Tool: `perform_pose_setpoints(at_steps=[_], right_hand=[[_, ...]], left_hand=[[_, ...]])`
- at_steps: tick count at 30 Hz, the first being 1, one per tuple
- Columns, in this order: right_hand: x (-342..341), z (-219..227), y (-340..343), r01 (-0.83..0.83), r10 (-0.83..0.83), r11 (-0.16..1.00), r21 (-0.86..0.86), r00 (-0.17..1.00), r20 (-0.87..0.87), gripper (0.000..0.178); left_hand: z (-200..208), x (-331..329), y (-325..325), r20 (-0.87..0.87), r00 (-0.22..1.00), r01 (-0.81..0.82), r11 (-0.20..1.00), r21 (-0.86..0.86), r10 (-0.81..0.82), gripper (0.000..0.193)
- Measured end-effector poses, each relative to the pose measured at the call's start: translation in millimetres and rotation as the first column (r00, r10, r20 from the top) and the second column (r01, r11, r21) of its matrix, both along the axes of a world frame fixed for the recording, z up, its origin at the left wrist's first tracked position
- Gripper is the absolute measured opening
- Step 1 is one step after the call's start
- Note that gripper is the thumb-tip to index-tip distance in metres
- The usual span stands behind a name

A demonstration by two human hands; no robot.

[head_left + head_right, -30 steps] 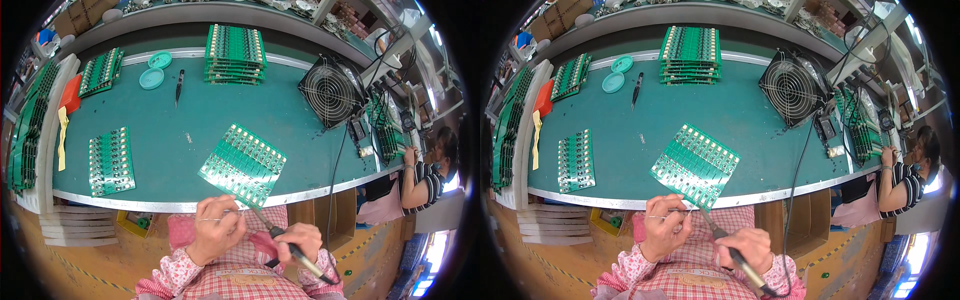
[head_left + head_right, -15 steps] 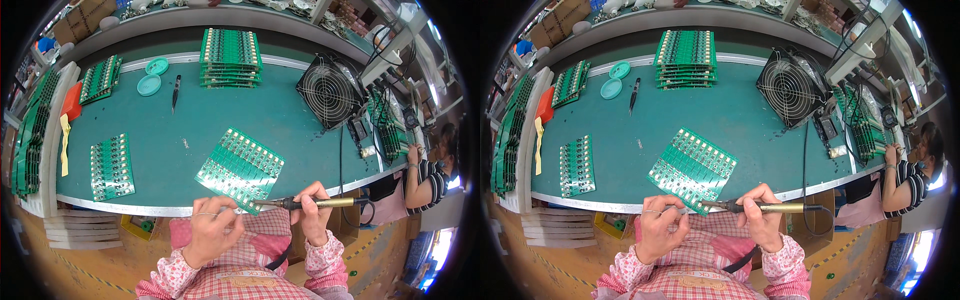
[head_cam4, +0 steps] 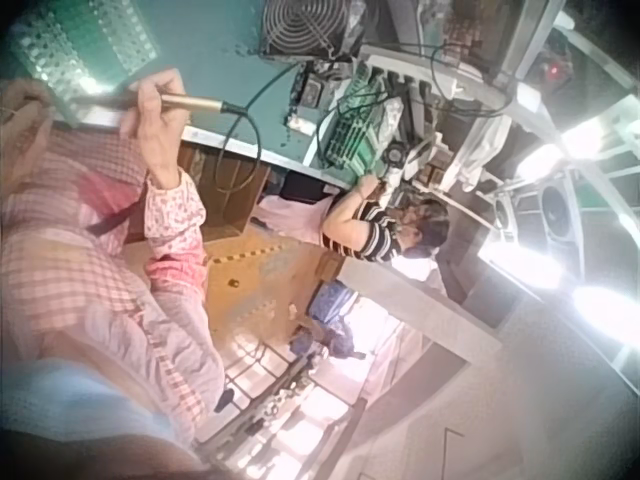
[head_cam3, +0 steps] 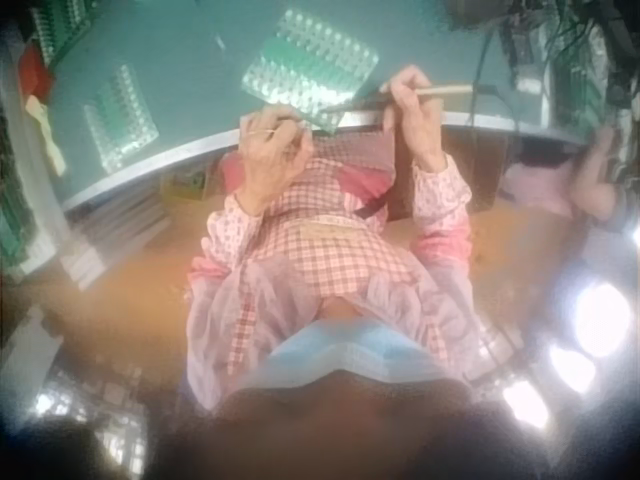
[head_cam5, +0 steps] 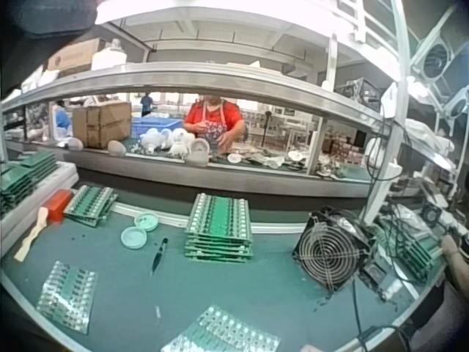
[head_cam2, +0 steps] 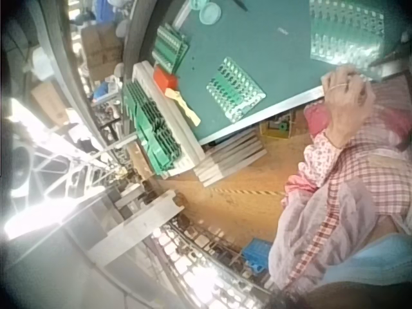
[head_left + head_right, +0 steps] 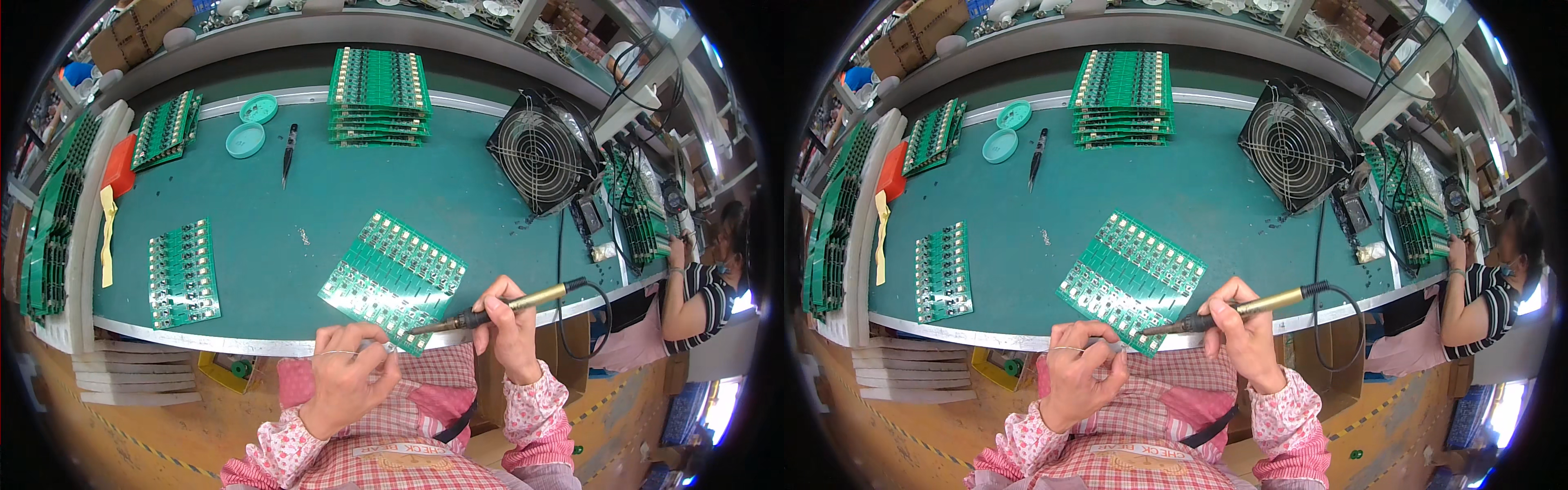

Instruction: The person solders components onto a circuit board using a soldering iron and solder wire, turning the board to continue soldering different areas.

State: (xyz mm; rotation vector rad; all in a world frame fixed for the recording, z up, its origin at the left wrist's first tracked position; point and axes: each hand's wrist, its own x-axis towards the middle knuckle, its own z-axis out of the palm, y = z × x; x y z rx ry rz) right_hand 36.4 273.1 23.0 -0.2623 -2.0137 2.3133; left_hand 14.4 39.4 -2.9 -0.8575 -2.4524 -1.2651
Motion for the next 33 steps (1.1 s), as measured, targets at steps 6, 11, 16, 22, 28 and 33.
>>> perform_pose_setpoints(at_steps=[6,11,16,22,28,33], right_hand=[[-1.6,3.5,-1.8,0.023,-0.021,0.999,-0.035,0.998,0.059,0.020],[-0.5,6.6,-1.7,-0.034,0.034,0.997,0.073,0.999,-0.007,0.019],[1.3,10.7,-2.8,-0.073,0.078,0.986,0.147,0.996,-0.031,0.018],[3.5,12.7,-4.2,-0.094,0.107,0.971,0.221,0.993,-0.049,0.016],[24.2,-0.4,1.1,0.190,-0.171,0.977,0.099,0.970,-0.171,0.021],[58.5,-5.0,-10.8,0.348,-0.303,0.920,0.180,0.923,-0.237,0.022]], left_hand=[[-3.4,0.1,2.2,-0.027,0.999,-0.023,1.000,-0.012,0.022,0.014],[-2.0,-0.4,2.6,-0.033,0.999,-0.028,1.000,-0.003,0.028,0.014],[-1.3,-0.2,2.1,-0.024,0.999,-0.029,1.000,0.011,0.029,0.013],[-2.5,2.5,0.8,-0.036,0.999,-0.032,0.999,0.025,0.033,0.014],[-4.9,5.5,-1.6,-0.034,0.999,-0.024,0.999,0.029,0.025,0.014],[-3.7,10.2,1.3,-0.071,0.997,0.002,0.999,0.033,0.000,0.016]])
